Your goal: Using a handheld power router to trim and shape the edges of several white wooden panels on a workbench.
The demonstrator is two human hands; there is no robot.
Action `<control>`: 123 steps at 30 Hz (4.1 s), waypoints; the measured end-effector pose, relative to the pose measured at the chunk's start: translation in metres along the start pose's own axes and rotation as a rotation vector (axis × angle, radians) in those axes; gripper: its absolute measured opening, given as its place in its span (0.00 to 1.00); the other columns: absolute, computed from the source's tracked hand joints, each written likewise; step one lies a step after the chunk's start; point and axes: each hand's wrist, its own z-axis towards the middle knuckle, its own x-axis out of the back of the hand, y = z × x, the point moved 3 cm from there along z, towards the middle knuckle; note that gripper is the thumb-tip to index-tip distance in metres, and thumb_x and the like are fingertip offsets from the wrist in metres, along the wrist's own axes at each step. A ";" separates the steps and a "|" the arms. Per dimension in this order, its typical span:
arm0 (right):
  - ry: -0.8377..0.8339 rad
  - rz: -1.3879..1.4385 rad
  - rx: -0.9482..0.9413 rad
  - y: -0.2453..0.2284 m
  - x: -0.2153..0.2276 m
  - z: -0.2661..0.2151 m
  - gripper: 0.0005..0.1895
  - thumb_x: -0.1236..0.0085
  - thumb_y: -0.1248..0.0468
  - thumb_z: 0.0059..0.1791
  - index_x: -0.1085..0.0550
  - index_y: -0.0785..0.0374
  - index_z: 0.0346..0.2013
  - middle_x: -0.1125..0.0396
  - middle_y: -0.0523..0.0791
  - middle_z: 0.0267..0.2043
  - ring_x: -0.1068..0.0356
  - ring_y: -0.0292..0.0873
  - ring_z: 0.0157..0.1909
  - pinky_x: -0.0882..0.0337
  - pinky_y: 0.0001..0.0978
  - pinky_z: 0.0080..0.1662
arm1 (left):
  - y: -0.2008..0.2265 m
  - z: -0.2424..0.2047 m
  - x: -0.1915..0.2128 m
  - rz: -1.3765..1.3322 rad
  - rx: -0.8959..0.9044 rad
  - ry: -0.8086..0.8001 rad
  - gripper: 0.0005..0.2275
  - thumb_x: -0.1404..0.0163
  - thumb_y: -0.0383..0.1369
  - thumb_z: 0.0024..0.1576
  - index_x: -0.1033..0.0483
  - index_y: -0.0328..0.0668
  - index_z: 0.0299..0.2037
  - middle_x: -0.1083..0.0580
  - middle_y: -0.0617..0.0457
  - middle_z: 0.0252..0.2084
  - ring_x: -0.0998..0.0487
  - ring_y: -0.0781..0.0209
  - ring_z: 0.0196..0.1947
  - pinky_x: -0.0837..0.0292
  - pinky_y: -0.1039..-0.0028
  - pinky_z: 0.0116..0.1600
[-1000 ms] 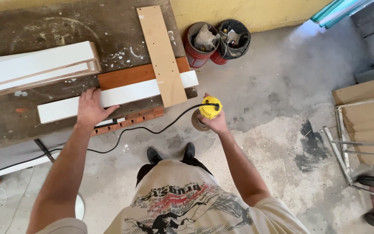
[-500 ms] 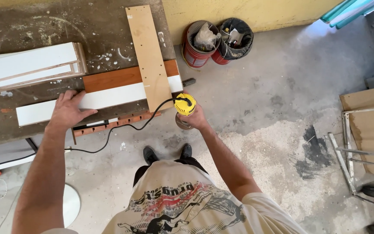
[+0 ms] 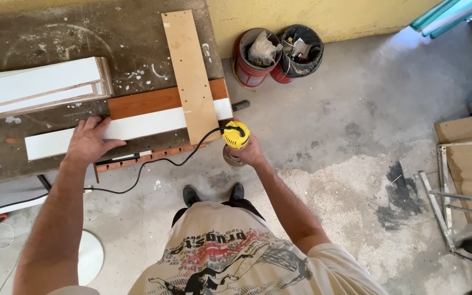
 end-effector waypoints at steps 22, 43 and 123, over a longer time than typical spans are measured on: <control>0.139 0.148 0.168 0.026 0.007 -0.004 0.51 0.20 0.74 0.29 0.33 0.71 0.65 0.32 0.56 0.62 0.33 0.52 0.64 0.36 0.43 0.65 | -0.029 0.023 -0.065 0.110 -0.111 0.352 0.45 0.57 0.69 0.53 0.41 0.49 0.76 0.39 0.49 0.70 0.37 0.45 0.69 0.48 0.56 0.77; 0.364 0.163 0.515 -0.027 0.014 0.056 0.26 0.27 0.80 0.33 0.27 0.72 0.43 0.26 0.54 0.39 0.24 0.46 0.43 0.25 0.43 0.50 | 0.121 0.092 -0.021 -0.011 -0.438 0.259 0.52 0.46 0.74 0.32 0.45 0.84 0.73 0.47 0.42 0.76 0.49 0.40 0.76 0.68 0.49 0.78; 0.268 -0.006 0.555 -0.094 0.019 -0.006 0.18 0.25 0.70 0.38 0.23 0.69 0.39 0.26 0.52 0.40 0.25 0.48 0.42 0.28 0.38 0.51 | 0.121 0.086 -0.018 -0.091 -0.494 0.264 0.50 0.49 0.73 0.35 0.45 0.78 0.74 0.52 0.42 0.80 0.59 0.45 0.80 0.80 0.51 0.80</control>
